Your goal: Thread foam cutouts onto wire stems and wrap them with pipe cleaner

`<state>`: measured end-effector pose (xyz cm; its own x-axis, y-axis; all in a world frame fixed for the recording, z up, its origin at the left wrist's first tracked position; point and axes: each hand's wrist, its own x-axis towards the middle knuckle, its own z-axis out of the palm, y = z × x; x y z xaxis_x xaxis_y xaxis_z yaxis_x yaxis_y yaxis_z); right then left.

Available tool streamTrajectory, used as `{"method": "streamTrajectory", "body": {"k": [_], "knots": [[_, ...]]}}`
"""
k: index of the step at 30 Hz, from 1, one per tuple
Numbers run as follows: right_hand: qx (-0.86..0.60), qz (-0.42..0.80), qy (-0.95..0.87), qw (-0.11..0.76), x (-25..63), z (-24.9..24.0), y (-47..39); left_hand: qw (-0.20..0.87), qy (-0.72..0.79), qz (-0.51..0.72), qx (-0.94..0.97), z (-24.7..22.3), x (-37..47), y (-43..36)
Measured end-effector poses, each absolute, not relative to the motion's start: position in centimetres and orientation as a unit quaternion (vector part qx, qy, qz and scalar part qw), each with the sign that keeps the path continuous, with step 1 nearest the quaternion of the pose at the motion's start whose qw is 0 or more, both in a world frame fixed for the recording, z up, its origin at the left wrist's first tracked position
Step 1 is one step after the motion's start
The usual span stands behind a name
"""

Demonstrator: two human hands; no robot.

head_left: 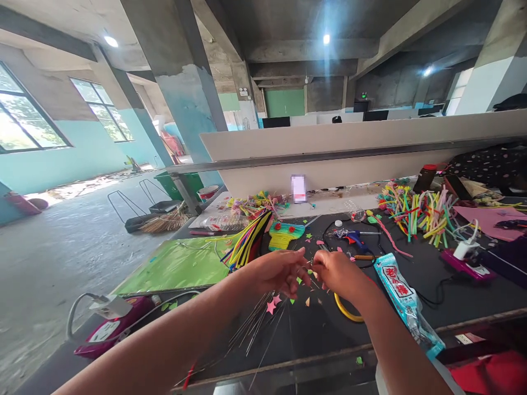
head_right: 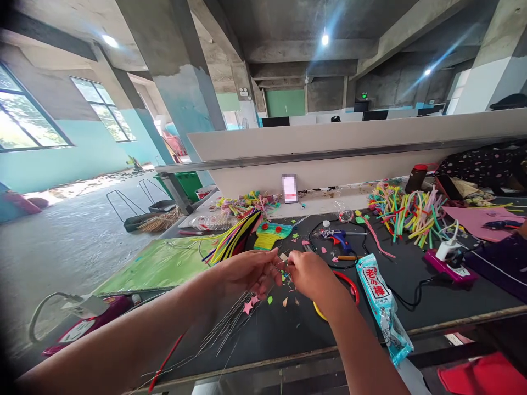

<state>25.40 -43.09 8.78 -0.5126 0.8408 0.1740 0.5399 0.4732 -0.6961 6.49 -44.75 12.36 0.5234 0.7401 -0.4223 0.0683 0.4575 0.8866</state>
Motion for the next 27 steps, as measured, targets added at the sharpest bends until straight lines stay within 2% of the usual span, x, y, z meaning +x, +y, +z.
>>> {"method": "streamTrajectory", "body": {"k": [2, 7, 15, 21, 27], "knots": [[-0.421, 0.314, -0.81, 0.26, 25.5, 8.7, -42.9, 0.697, 0.441, 0.241, 0.511, 13.2, 6.8, -45.2], [-0.397, 0.464, -0.742, 0.276, 25.6, 8.4, -42.4, 0.613, 0.493, 0.274, 0.553, 13.8, 7.6, -45.3], [-0.367, 0.557, -0.663, 0.34, 25.8, 8.5, -42.3, 0.641, 0.489, 0.323, 0.496, 13.2, 7.2, -44.6], [-0.233, 0.7, -0.584, 0.338, 26.6, 8.1, -41.8, 0.579, 0.518, 0.341, 0.529, 13.5, 7.2, -44.6], [-0.212, 0.764, -0.516, 0.323, 26.8, 7.4, -41.1, 0.53, 0.549, 0.315, 0.564, 14.0, 7.6, -45.0]]}}
